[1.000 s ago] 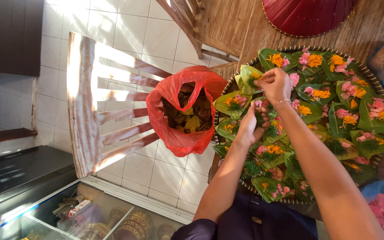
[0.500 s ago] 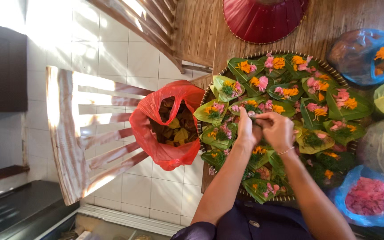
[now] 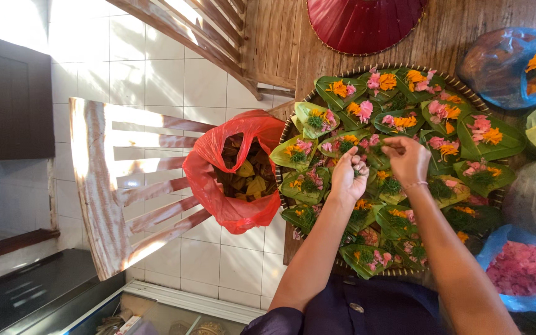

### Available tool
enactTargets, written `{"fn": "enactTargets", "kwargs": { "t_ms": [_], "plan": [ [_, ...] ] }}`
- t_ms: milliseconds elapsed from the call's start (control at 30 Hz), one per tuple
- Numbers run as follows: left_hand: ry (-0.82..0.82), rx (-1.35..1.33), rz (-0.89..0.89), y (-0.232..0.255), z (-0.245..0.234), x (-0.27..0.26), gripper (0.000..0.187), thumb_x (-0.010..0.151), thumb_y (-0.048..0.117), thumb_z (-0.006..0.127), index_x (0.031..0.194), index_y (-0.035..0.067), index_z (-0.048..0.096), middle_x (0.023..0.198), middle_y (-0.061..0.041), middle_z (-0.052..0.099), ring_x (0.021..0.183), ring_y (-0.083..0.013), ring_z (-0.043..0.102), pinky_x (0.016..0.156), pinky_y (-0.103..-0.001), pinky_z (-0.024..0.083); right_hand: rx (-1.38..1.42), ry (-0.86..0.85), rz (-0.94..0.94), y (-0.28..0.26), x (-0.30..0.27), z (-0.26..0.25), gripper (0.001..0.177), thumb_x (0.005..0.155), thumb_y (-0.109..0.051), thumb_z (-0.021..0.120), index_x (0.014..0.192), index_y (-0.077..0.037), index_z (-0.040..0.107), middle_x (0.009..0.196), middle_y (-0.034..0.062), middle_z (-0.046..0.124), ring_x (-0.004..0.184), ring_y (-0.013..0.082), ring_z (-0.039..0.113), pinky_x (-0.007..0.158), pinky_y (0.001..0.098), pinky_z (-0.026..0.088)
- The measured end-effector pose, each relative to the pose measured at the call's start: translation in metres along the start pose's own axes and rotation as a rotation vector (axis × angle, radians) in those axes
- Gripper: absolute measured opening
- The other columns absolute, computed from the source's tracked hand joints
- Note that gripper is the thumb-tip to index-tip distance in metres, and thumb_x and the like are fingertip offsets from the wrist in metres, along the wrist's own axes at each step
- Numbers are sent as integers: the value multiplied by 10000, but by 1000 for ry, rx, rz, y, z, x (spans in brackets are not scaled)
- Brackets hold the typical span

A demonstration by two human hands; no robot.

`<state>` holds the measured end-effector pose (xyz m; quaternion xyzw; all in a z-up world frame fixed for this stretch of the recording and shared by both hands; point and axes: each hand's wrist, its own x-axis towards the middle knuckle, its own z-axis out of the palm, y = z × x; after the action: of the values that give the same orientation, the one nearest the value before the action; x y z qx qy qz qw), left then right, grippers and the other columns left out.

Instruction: The person assembles traditional offerings by hand, placing small pink and orange flowers and green grass-like material into folded leaf containers arranged on a large tray.

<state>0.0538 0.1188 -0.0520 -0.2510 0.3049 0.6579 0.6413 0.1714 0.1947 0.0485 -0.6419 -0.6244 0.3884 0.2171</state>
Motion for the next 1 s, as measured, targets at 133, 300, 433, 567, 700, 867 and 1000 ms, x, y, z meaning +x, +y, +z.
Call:
{"fn": "enactTargets", "kwargs": {
  "t_ms": [133, 300, 433, 567, 700, 867, 1000],
  "plan": [
    [69, 116, 37, -2, 9, -7, 396, 1086, -5, 358, 1450, 39, 508, 996, -76, 644, 665, -86, 527, 597, -240, 450, -29, 70, -140, -5, -9, -4, 357, 868, -114, 863, 1108, 57, 663, 942, 171, 700, 732, 193, 691, 642, 318, 564],
    [138, 219, 68, -13, 27, -32, 445, 1088, 5, 335, 1527, 16, 402, 1280, -123, 665, 920, -123, 720, 771, -254, 559, -4, -75, -191, -30, -51, -26, 214, 1005, -134, 730, 1194, -34, 727, 1081, 164, 751, 799, 194, 729, 665, 299, 605],
    [132, 285, 104, -38, 38, -41, 567, 1045, 168, 411, 1608, 106, 374, 1448, -191, 469, 1027, -160, 575, 850, -310, 528, -59, -102, -586, -38, -96, -43, 410, 958, -32, 655, 1362, -10, 718, 1260, 220, 762, 1056, 248, 732, 926, 377, 532],
    [15, 447, 81, -49, 71, -68, 1016, 965, 876, 150, 1671, 158, 20, 1761, -58, -38, 1604, -218, 21, 1255, -400, 106, 87, -58, -175, -10, -107, -46, 349, 928, -81, 721, 1276, -54, 746, 1080, 177, 757, 862, 139, 730, 730, 276, 551],
    [-168, 428, -131, -61, 103, -102, 1082, 773, 946, 7, 1602, 270, -151, 1674, -36, -250, 1552, -290, -146, 1203, -552, -74, 630, -124, 237, 50, -83, -65, 254, 989, -93, 747, 1236, -86, 802, 965, 68, 732, 753, 114, 550, 668, 290, 435],
    [-41, 433, -144, -80, 115, -108, 1113, 743, 969, 61, 1606, 310, -183, 1671, -43, -291, 1552, -272, -226, 1186, -574, -183, 177, 150, -51, 72, -24, -93, 211, 910, -55, 812, 1120, -76, 805, 962, 85, 735, 796, 168, 646, 712, 301, 526],
    [16, 409, -116, -93, 99, -95, 1088, 779, 945, 121, 1610, 299, -150, 1689, -45, -254, 1562, -251, -145, 1188, -588, -162, -56, 181, -348, 61, -20, -110, 201, 964, -78, 781, 1157, -49, 733, 1078, 162, 748, 968, 281, 726, 855, 374, 559]
  ]
}}
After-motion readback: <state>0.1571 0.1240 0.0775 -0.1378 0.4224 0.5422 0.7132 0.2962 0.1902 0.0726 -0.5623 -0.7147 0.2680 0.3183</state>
